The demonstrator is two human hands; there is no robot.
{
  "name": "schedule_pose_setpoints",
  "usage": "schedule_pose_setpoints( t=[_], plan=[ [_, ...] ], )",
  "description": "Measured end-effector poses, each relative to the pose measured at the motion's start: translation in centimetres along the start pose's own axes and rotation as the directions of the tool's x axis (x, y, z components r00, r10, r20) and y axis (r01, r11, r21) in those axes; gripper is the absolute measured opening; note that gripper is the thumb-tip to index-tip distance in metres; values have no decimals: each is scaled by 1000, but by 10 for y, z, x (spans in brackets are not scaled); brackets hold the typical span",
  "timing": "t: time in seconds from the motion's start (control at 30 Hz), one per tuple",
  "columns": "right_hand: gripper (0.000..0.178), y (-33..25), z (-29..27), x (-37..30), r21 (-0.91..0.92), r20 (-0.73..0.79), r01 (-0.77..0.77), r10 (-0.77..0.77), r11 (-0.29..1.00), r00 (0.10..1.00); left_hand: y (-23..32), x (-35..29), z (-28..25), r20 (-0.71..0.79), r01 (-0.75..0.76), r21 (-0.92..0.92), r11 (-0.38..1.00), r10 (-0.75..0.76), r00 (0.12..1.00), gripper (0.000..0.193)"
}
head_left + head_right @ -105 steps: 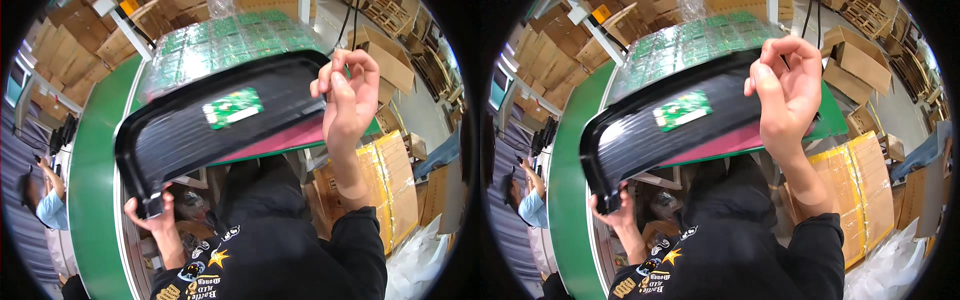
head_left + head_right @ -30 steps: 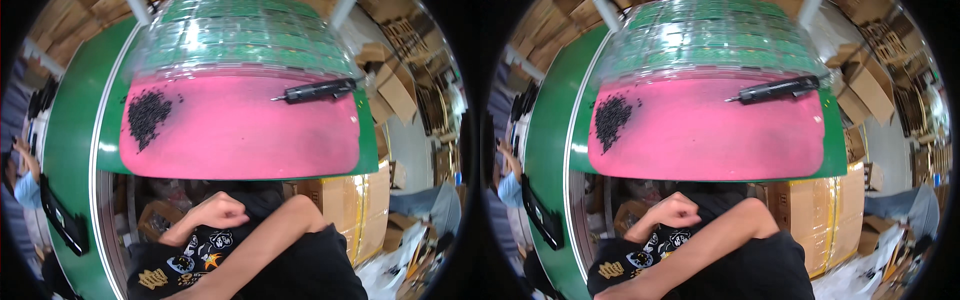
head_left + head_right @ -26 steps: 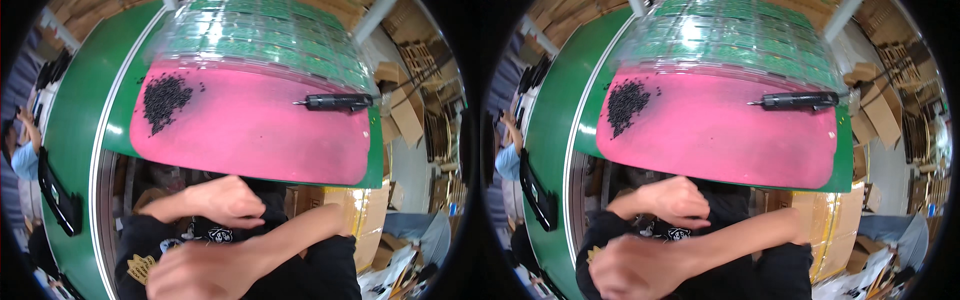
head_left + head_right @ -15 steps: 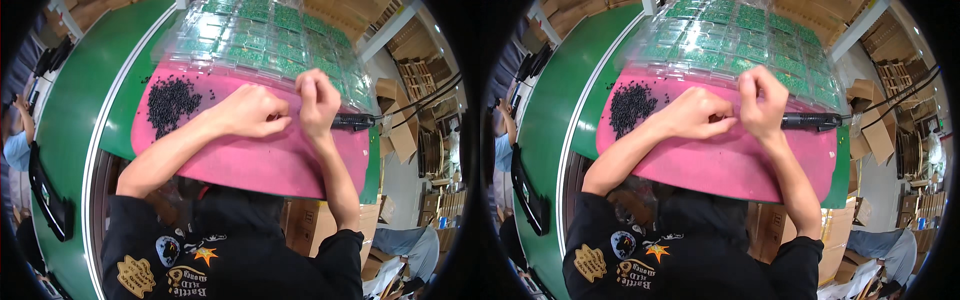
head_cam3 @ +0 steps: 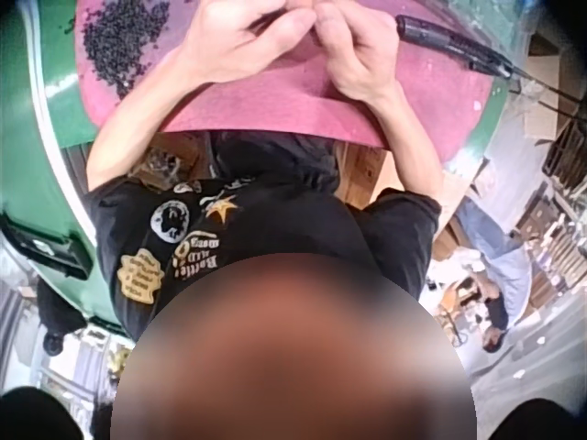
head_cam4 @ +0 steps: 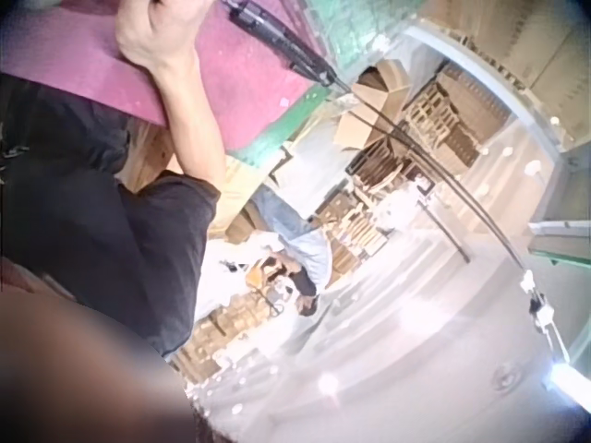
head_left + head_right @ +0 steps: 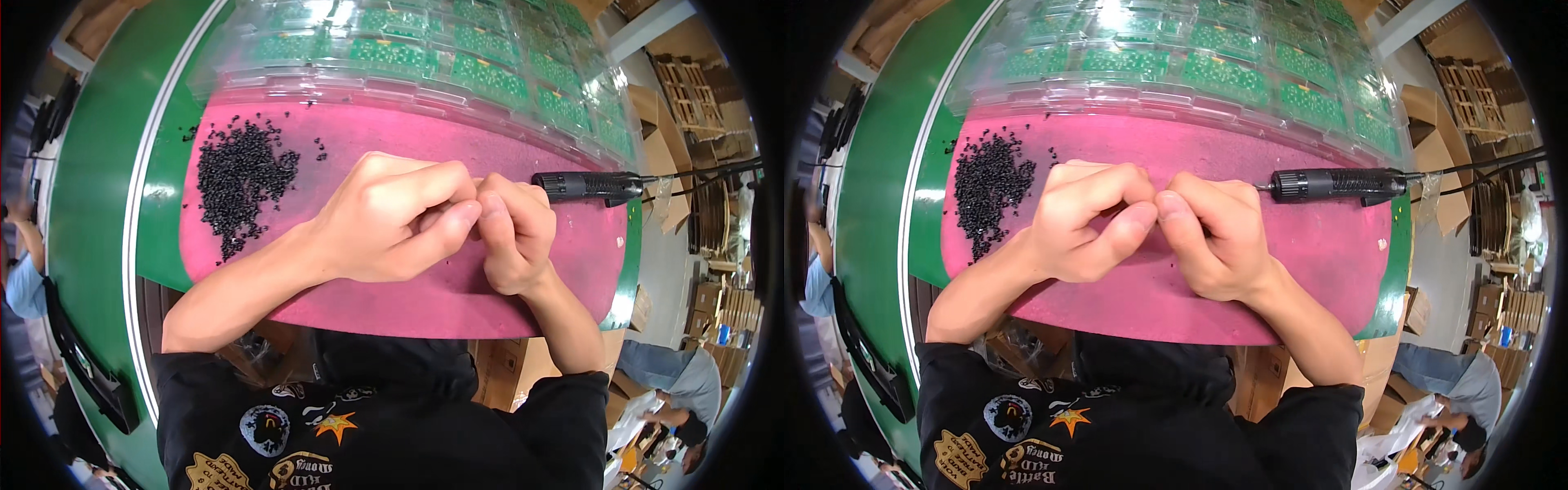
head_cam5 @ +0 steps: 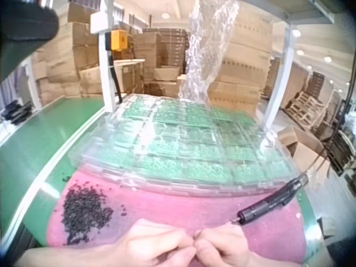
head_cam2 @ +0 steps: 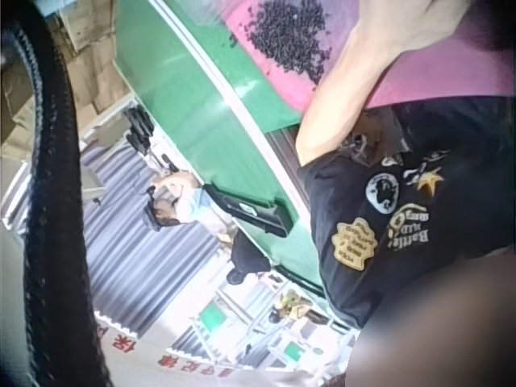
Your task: Mounting a circuit board into a black plastic component housing using an electric screwdriver.
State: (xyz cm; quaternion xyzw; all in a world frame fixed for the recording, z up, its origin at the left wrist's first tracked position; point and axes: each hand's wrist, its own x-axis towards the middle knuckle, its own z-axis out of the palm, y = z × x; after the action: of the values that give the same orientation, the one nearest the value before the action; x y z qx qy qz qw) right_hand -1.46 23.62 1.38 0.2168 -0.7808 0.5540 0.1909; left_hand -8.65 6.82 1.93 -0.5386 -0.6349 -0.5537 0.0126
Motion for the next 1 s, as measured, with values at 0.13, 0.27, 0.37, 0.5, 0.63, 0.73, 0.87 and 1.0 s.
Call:
schedule_pose_setpoints(
  t=[0.13, 0.27, 0.37, 0.5, 0.63, 0.73, 0.87, 1.0],
  plan=[
    [22, 2, 2, 0, 15, 19, 20, -21, 1000, 1000, 0, -3, -1, 42, 25, -60, 998, -22, 999, 3],
    [25, -3, 2, 1, 38, -2, 91, -91, 995, 996, 1, -3, 7, -47, -19, -159, 987, 12, 999, 10],
    [26, -3, 2, -1, 23, 4, 122, -122, 992, 993, 3, -3, 6, -9, -38, -183, 982, 37, 999, 9],
    [26, -4, 1, -1, 15, 6, 143, -144, 990, 990, 2, -3, 7, -17, -53, -206, 977, 50, 999, 9],
    [26, -7, 0, 0, 13, 29, 139, -139, 990, 990, 1, -2, 8, -46, -104, -203, 974, 96, 994, 8],
    [26, -5, 0, 1, 19, 25, 142, -142, 990, 990, 3, -1, 2, 46, -110, -134, 985, 117, 992, 14],
    [27, -6, 1, 0, -1, 44, 167, -167, 986, 985, 4, -5, 8, -23, -68, -179, 982, 65, 998, 5],
    [27, -8, 2, -3, 94, 68, 108, -115, 990, 991, 4, -6, 11, -57, -109, -158, 981, 101, 993, 4]
  ],
)
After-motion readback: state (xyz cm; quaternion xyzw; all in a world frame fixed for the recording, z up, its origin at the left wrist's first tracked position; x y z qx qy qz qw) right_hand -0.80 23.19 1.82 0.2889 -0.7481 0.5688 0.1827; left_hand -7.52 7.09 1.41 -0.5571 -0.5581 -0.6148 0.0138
